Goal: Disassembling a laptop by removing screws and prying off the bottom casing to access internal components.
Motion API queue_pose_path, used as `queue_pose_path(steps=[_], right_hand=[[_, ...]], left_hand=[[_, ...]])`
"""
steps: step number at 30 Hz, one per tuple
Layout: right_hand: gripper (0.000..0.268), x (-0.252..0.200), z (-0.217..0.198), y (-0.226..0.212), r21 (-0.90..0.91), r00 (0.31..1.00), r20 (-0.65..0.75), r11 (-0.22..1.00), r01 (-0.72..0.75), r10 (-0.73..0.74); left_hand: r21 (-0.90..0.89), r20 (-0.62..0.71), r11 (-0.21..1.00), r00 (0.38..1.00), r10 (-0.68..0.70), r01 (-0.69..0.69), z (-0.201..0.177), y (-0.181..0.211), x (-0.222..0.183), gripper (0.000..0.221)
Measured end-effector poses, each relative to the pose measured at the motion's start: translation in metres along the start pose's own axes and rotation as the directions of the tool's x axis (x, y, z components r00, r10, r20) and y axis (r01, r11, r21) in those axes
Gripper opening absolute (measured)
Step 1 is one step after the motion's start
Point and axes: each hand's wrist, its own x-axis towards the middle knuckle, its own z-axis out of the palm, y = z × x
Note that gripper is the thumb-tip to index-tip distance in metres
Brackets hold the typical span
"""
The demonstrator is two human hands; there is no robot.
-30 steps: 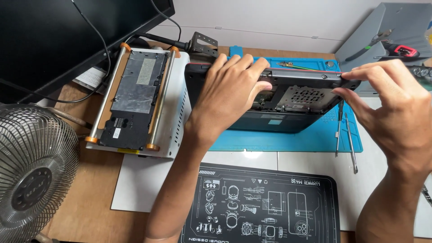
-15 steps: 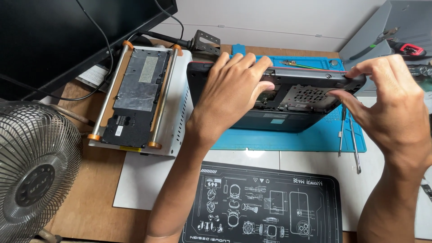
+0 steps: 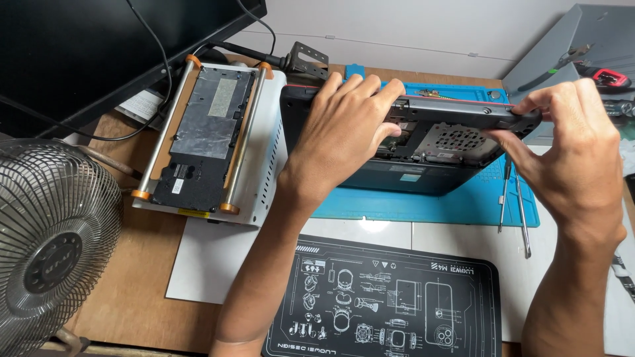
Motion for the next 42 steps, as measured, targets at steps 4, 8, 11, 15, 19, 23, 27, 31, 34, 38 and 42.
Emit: queue_pose_path(steps=[4, 8, 11, 15, 19, 23, 27, 31, 34, 38, 42], right_hand=[[0.040, -0.001, 0.000, 0.001, 0.006, 1.000, -0.004, 1.000, -0.009, 0.009], [0.040, -0.002, 0.000, 0.002, -0.012, 1.000, -0.003, 1.000, -0.006, 0.006], [0.039, -0.001, -0.001, -0.001, -0.005, 1.000, 0.000, 1.000, -0.010, 0.010], [0.038, 0.002, -0.003, -0.002, 0.002, 1.000, 0.003, 1.000, -0.025, 0.025], [0.038, 0.002, -0.002, -0.001, 0.003, 1.000, 0.009, 1.000, -0.026, 0.026], [0.039, -0.001, 0.000, 0.002, -0.053, 1.000, 0.004, 0.998, -0.019, 0.019], [0.039, -0.002, 0.001, 0.001, -0.124, 0.999, 0.014, 0.991, -0.042, 0.044], [0.036, 0.000, -0.002, -0.008, -0.136, 0.995, 0.025, 0.987, -0.091, 0.096], [0.036, 0.001, -0.002, -0.009, -0.156, 0.992, 0.049, 0.982, -0.106, 0.115], [0.041, 0.007, -0.008, -0.011, -0.010, 0.997, 0.035, 0.997, -0.071, 0.072], [0.061, 0.011, -0.035, -0.011, 0.277, 0.983, 0.127, 0.947, -0.163, 0.132]], left_hand=[[0.004, 0.007, 1.000, 1.000, 0.000, 0.000, 0.001, -0.001, 0.000, 0.039], [0.024, 0.004, 1.000, 1.000, 0.004, -0.004, 0.001, 0.000, 0.001, 0.038], [0.018, 0.006, 1.000, 1.000, 0.004, -0.004, 0.001, 0.000, 0.000, 0.038], [0.009, 0.009, 1.000, 1.000, -0.001, 0.001, 0.000, 0.000, 0.001, 0.038], [0.015, 0.007, 1.000, 1.000, -0.001, 0.000, 0.002, -0.001, 0.000, 0.038], [0.030, -0.002, 1.000, 1.000, 0.006, -0.005, 0.002, -0.001, 0.001, 0.037], [0.031, -0.004, 0.999, 1.000, 0.006, -0.006, 0.001, 0.000, 0.000, 0.038], [0.018, -0.001, 1.000, 1.000, 0.003, -0.003, 0.000, 0.000, 0.001, 0.037], [0.059, -0.016, 0.998, 1.000, 0.020, -0.019, -0.001, 0.001, 0.000, 0.037], [0.029, 0.015, 0.999, 1.000, 0.016, -0.017, -0.007, 0.002, 0.000, 0.036], [0.025, 0.043, 0.999, 0.999, 0.034, -0.035, -0.010, 0.001, 0.002, 0.039]])
